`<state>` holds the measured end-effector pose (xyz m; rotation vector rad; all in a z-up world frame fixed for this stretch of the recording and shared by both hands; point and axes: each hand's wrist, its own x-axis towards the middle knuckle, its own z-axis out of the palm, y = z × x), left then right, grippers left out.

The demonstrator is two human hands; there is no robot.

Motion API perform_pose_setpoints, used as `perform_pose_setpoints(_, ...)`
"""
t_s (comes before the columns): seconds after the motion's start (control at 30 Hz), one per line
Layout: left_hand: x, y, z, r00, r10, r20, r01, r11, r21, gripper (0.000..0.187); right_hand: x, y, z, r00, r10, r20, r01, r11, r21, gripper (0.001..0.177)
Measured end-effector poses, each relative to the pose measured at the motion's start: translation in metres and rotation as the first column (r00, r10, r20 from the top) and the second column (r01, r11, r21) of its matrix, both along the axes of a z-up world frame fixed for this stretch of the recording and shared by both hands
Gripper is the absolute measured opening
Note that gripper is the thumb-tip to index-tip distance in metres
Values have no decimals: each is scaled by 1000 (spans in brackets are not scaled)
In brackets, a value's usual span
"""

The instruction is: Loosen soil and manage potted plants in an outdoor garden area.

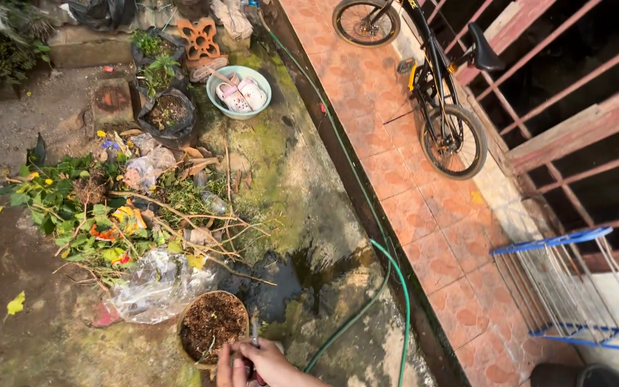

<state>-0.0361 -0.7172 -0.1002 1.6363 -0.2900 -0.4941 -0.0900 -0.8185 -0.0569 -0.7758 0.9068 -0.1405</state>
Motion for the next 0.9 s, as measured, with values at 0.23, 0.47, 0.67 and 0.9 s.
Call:
perform_pose_setpoints(0.23,98,-31,-71,964,195,181,-199,980,3,44,40,-89,52,922,386,16,-385,922,-32,27)
perform_pose_setpoints(0.47,47,-140,115,913,317,-258,-248,931,268,33,46,-210,112,901,414,-128,-420,907,-18,30)
perform_pose_setpoints(0.67,77,-269,155,973,223,-57,-216,971,104,30,47,-391,131,912,338,-234,-352,936,-18,33)
perform_pose_setpoints(0.9,94,-391,78,813,444,-377,-410,896,172,34,83,-628,180,848,426,-315,-469,880,-74,36)
